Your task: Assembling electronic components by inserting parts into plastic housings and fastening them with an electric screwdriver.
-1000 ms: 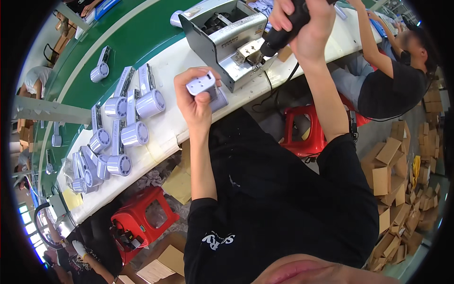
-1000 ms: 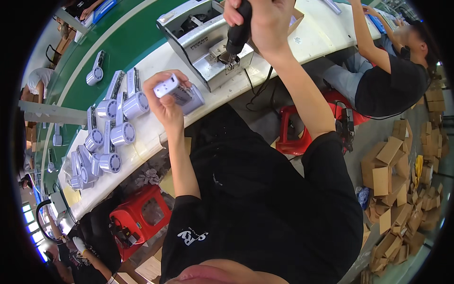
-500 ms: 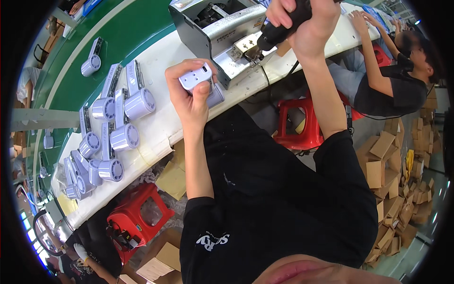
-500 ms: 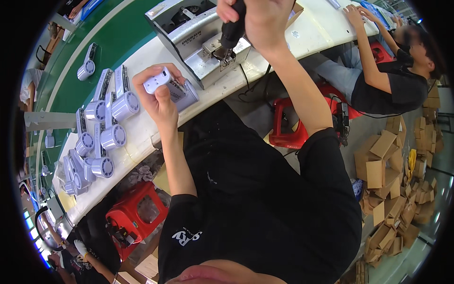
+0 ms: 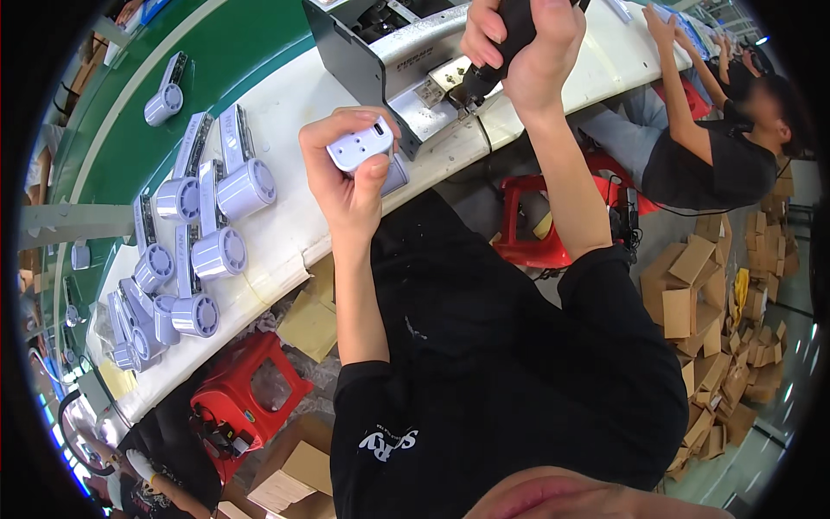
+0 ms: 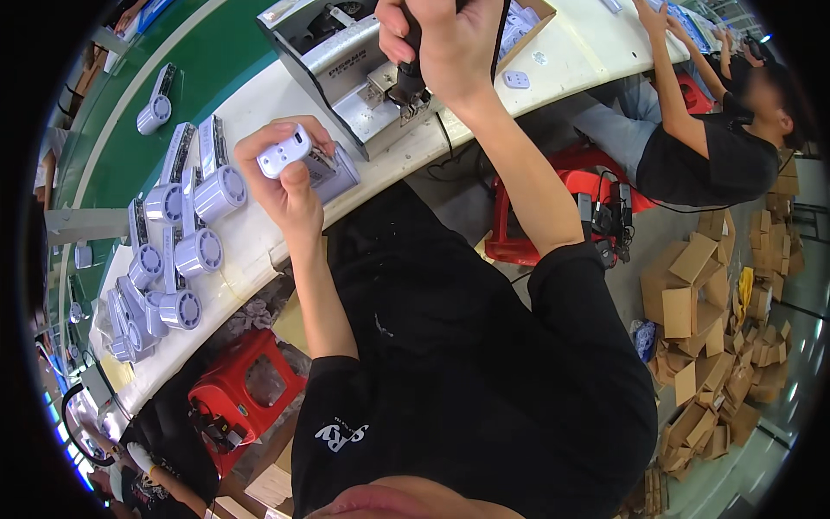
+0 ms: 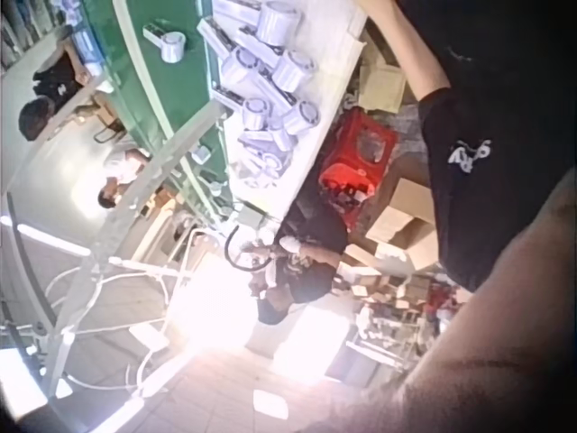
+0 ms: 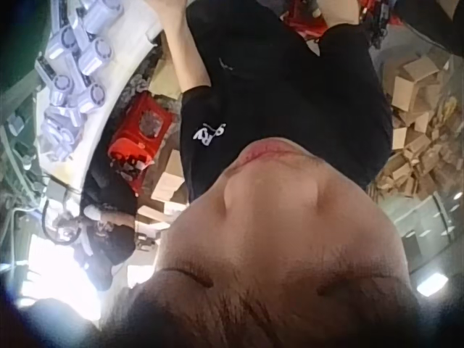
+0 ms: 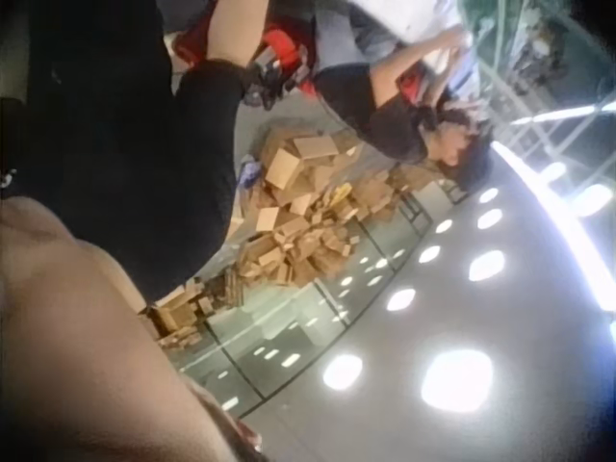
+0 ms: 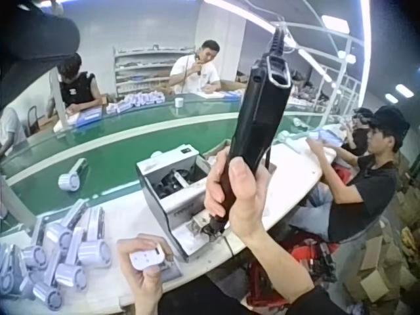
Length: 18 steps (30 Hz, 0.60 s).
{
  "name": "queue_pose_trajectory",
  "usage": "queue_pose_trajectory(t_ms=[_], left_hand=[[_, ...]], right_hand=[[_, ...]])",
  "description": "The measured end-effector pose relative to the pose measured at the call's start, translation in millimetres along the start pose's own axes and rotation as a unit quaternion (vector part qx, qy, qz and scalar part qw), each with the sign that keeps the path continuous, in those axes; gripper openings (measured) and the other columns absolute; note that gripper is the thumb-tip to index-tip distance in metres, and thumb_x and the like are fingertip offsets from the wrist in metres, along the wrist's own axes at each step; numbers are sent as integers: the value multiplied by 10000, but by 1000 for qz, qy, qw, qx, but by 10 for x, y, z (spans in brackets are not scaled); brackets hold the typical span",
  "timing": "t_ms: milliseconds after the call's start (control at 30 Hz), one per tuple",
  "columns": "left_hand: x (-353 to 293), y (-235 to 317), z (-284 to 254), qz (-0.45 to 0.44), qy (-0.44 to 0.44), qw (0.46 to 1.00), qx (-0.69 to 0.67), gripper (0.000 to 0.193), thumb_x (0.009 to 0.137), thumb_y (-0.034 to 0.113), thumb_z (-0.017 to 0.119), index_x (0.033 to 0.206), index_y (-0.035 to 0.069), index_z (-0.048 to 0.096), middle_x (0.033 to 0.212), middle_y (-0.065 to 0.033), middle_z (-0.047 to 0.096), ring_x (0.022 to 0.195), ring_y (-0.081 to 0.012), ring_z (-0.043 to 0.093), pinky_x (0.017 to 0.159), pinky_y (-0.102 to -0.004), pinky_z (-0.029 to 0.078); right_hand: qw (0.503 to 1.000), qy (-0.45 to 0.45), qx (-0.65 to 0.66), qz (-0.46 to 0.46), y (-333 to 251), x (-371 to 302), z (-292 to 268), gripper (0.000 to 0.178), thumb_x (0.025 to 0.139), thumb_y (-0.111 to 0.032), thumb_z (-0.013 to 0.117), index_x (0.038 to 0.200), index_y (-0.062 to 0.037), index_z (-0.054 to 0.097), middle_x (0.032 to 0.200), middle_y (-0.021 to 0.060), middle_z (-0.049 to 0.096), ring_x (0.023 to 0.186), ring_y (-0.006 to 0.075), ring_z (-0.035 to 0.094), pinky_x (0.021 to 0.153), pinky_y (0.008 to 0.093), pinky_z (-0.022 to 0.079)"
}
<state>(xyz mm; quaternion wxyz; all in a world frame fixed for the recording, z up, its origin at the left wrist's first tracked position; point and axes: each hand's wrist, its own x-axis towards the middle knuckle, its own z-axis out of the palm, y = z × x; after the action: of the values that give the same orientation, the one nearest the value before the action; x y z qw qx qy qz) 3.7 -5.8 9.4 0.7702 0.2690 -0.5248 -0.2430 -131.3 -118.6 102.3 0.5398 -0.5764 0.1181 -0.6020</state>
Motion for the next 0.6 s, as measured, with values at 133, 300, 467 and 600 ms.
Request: queue_pose_trajectory(t_ms=[133,300,467,600], left_hand=[[17,19,0,-3,-1,998,70,497,917,485,591,1113,65,413,813,-167,581,685,-202,566,632,-298,475],[15,27,-13,-3,-3,997,71,506,913,488,593,1112,58,415,836,-166,583,702,-196,566,648,-292,471],[-73,-61,-78,-23,24,999,38,461,869,380,706,1082,35,486,984,-127,614,862,-181,581,778,-291,468],[-84,-59,-59,-56,32,997,43,467,850,380,726,1069,24,517,1039,-103,631,901,-177,590,828,-294,463]], right_hand=[[999,-17,30,39,-97,-94,-65,479,910,-507,561,898,-40,455,578,65,459,385,121,405,372,246,358],[992,-78,86,50,-375,-130,17,565,881,-614,523,911,-59,424,584,61,444,387,126,364,379,263,356],[970,-185,155,5,-725,141,420,614,874,-664,476,911,-54,425,577,69,450,387,137,378,376,266,349],[946,-254,202,26,-763,267,705,594,877,-640,498,910,-51,425,579,80,460,390,145,390,376,267,354]])
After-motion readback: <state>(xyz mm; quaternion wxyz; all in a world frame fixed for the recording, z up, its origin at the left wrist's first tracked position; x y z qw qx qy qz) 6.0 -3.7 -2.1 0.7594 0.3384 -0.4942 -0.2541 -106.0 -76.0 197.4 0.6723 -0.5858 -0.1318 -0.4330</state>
